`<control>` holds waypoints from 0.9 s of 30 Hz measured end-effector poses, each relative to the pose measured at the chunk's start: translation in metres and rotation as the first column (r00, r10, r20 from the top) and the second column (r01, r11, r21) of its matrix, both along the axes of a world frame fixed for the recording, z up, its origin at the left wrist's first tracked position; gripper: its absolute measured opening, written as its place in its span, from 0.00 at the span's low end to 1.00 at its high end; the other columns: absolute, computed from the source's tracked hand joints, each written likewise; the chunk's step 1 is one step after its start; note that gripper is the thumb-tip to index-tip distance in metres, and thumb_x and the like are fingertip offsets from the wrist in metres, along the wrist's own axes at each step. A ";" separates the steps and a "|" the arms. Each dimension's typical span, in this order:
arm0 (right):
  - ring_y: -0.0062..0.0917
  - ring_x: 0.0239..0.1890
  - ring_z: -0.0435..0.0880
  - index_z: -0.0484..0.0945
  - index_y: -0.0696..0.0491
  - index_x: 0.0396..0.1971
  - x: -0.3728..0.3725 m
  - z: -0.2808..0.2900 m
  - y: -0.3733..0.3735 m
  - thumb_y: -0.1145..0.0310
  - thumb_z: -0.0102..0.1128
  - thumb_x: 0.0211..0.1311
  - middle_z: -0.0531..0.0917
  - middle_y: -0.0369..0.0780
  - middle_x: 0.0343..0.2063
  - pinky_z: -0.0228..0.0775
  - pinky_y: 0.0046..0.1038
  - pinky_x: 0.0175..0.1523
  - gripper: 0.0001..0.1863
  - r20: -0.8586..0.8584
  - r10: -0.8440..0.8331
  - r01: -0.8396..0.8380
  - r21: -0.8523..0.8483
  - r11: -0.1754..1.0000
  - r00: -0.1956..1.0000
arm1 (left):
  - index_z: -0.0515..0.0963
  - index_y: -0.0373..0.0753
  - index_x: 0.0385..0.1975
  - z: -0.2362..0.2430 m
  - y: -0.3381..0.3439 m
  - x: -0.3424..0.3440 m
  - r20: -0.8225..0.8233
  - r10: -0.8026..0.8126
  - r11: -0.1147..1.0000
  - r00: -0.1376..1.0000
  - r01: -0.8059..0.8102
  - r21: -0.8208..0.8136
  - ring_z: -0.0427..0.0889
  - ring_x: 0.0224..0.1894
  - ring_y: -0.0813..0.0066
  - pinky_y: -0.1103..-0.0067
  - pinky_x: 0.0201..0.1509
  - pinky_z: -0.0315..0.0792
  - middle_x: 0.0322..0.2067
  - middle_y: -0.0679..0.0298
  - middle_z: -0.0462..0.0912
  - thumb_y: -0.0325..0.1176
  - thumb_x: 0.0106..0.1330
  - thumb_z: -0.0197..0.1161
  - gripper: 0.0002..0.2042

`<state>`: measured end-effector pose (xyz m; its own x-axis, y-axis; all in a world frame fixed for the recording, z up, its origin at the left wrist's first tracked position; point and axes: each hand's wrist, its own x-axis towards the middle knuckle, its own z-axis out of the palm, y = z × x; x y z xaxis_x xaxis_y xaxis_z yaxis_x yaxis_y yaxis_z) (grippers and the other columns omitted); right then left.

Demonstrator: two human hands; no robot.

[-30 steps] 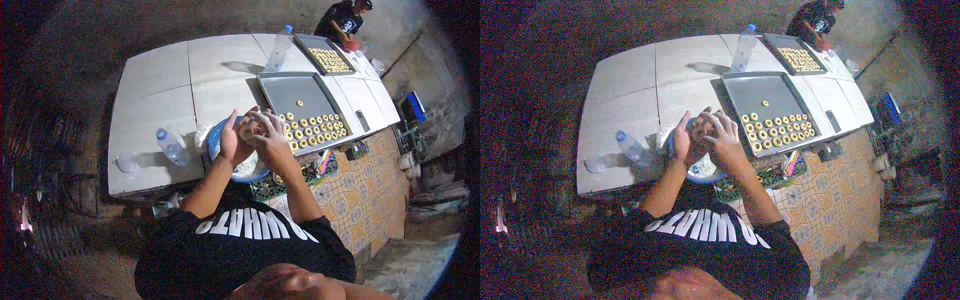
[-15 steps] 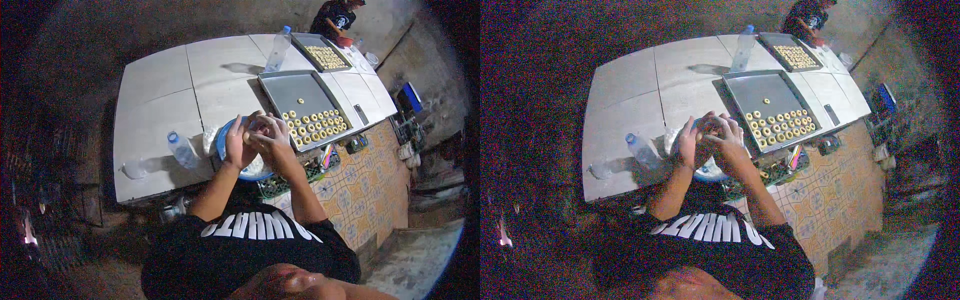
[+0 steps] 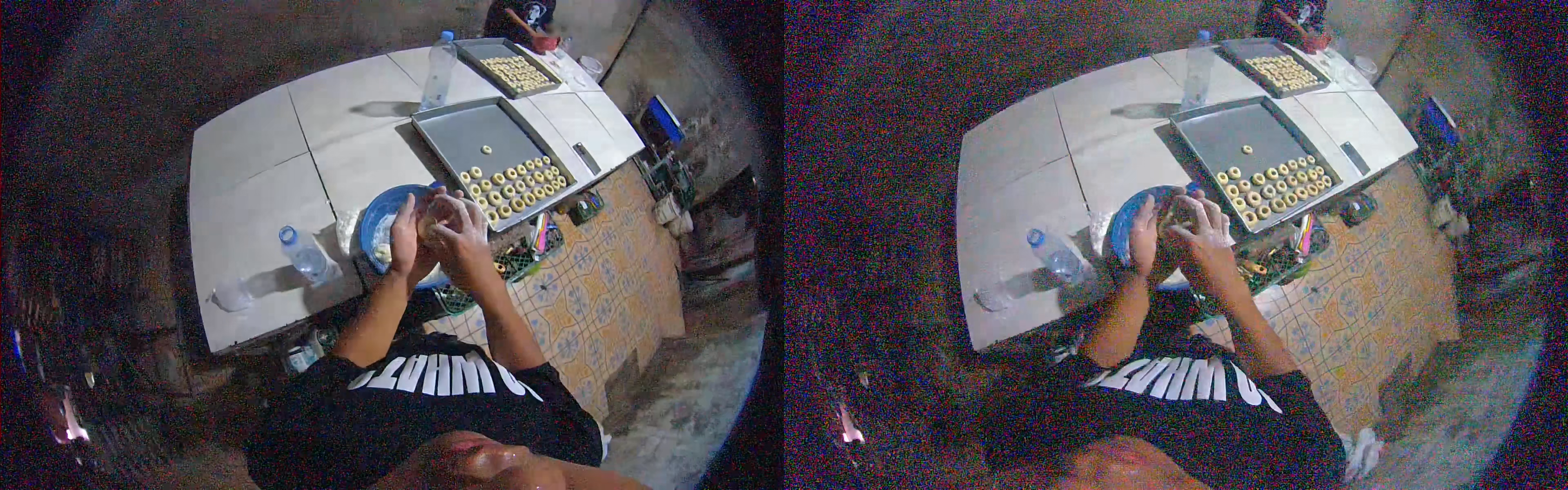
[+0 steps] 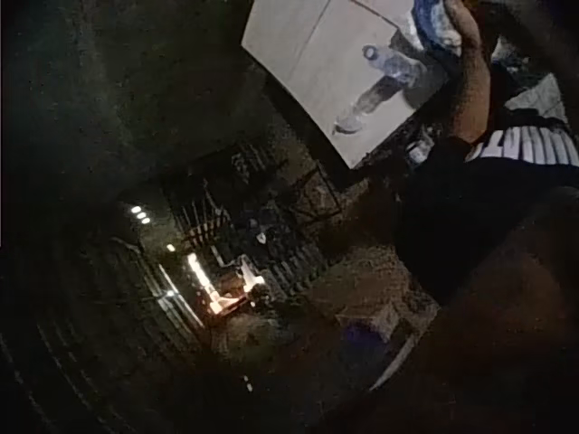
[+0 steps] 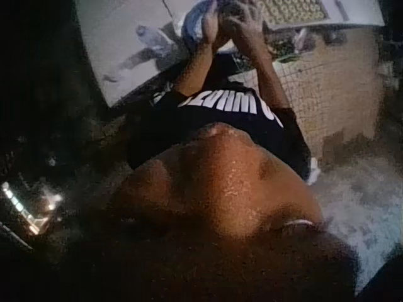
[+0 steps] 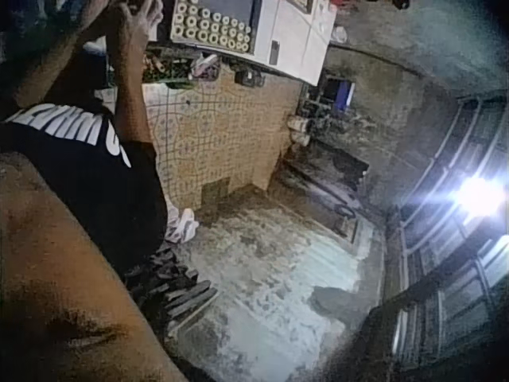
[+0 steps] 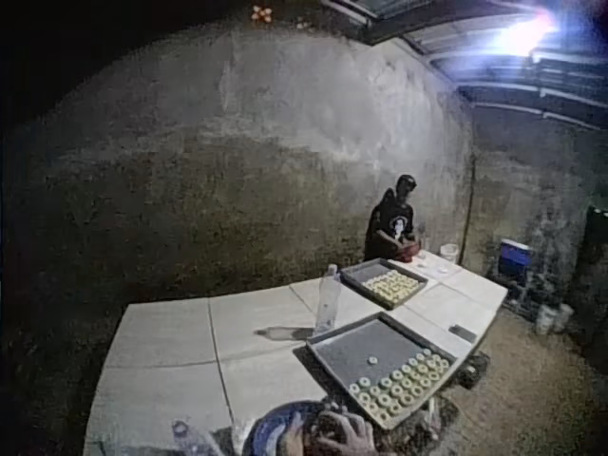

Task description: The person shapes dough pieces into rings by hand and arranges them on a baking tray. The person then rubs flour between their hands and shapes additional dough pieces into rings.

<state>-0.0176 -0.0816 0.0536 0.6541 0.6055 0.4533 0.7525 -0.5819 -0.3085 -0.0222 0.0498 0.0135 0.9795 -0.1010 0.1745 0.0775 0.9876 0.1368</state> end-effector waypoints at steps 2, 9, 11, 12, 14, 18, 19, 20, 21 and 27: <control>0.46 0.68 0.63 0.85 0.44 0.40 0.000 0.006 -0.011 0.69 0.69 0.51 0.68 0.44 0.65 0.57 0.50 0.68 0.14 -0.016 0.003 -0.003 -0.033 0.999 1.000 | 0.70 0.35 0.62 0.016 -0.003 -0.003 -0.163 0.028 0.991 0.986 -0.006 0.137 0.80 0.56 0.57 0.67 0.62 0.74 0.58 0.51 0.78 0.52 0.79 0.39 0.27; 0.48 0.68 0.62 0.82 0.43 0.43 0.002 0.002 -0.041 0.66 0.68 0.53 0.66 0.43 0.67 0.55 0.50 0.70 0.15 -0.039 -0.050 0.049 -0.016 0.999 0.998 | 0.71 0.37 0.62 0.018 -0.040 0.001 -0.116 0.288 0.721 0.951 -0.136 0.679 0.81 0.53 0.62 0.69 0.58 0.75 0.56 0.55 0.79 0.53 0.79 0.38 0.28; 0.48 0.68 0.62 0.82 0.44 0.43 0.013 -0.006 -0.058 0.66 0.68 0.53 0.66 0.43 0.66 0.55 0.50 0.70 0.15 -0.063 -0.026 0.028 0.028 0.999 0.998 | 0.71 0.37 0.61 0.015 -0.052 0.011 -0.148 0.214 0.835 0.966 -0.102 0.540 0.81 0.54 0.60 0.67 0.60 0.75 0.55 0.55 0.80 0.53 0.78 0.39 0.27; 0.48 0.68 0.62 0.82 0.44 0.43 0.018 -0.004 -0.063 0.67 0.68 0.52 0.66 0.42 0.66 0.55 0.50 0.70 0.16 -0.091 0.010 -0.003 0.076 0.997 0.996 | 0.72 0.37 0.61 0.016 -0.056 0.015 -0.187 0.192 0.881 0.963 -0.085 0.466 0.81 0.54 0.60 0.65 0.61 0.74 0.55 0.55 0.80 0.53 0.78 0.40 0.27; 0.48 0.68 0.62 0.82 0.45 0.43 0.029 0.000 -0.076 0.67 0.67 0.52 0.66 0.42 0.66 0.54 0.50 0.70 0.15 -0.083 0.073 -0.065 0.096 0.993 0.994 | 0.72 0.37 0.60 0.007 -0.066 0.023 -0.206 0.199 0.897 0.958 -0.094 0.431 0.81 0.54 0.60 0.64 0.61 0.74 0.53 0.55 0.80 0.54 0.77 0.42 0.27; 0.47 0.69 0.61 0.82 0.44 0.41 0.048 -0.007 -0.108 0.69 0.66 0.51 0.65 0.42 0.66 0.54 0.53 0.69 0.15 -0.093 0.075 -0.070 0.056 0.996 0.993 | 0.74 0.38 0.58 -0.001 -0.103 0.042 -0.188 0.270 0.869 0.944 -0.154 0.470 0.83 0.51 0.61 0.66 0.59 0.76 0.51 0.55 0.82 0.53 0.77 0.44 0.26; 0.47 0.69 0.61 0.82 0.44 0.42 0.058 -0.015 -0.117 0.68 0.67 0.51 0.65 0.43 0.67 0.54 0.54 0.69 0.15 -0.089 0.070 -0.068 0.029 0.997 0.994 | 0.75 0.38 0.57 0.002 -0.115 0.044 -0.148 0.318 0.829 0.937 -0.199 0.522 0.83 0.50 0.61 0.66 0.58 0.77 0.51 0.55 0.82 0.53 0.77 0.44 0.26; 0.48 0.69 0.60 0.82 0.44 0.42 0.066 -0.020 -0.129 0.68 0.67 0.51 0.65 0.43 0.67 0.54 0.55 0.69 0.16 -0.085 0.064 -0.064 0.001 0.998 0.994 | 0.75 0.38 0.57 0.006 -0.128 0.046 -0.108 0.362 0.784 0.926 -0.240 0.572 0.83 0.50 0.61 0.66 0.57 0.77 0.51 0.55 0.82 0.53 0.77 0.44 0.25; 0.49 0.70 0.60 0.83 0.44 0.44 0.071 -0.021 -0.141 0.67 0.69 0.50 0.64 0.43 0.67 0.55 0.54 0.69 0.17 -0.052 0.064 -0.063 0.004 0.998 0.997 | 0.76 0.38 0.57 0.016 -0.136 0.047 -0.200 0.328 0.840 0.923 -0.188 0.509 0.84 0.49 0.61 0.66 0.57 0.77 0.50 0.55 0.82 0.53 0.78 0.44 0.25; 0.49 0.66 0.64 0.85 0.42 0.44 0.080 -0.008 -0.216 0.61 0.74 0.46 0.66 0.44 0.67 0.57 0.50 0.68 0.21 -0.084 0.081 -0.074 0.078 0.994 0.993 | 0.74 0.36 0.58 -0.006 -0.200 0.078 -0.232 0.139 0.943 0.963 -0.057 0.329 0.84 0.49 0.62 0.68 0.55 0.78 0.49 0.55 0.83 0.53 0.77 0.44 0.26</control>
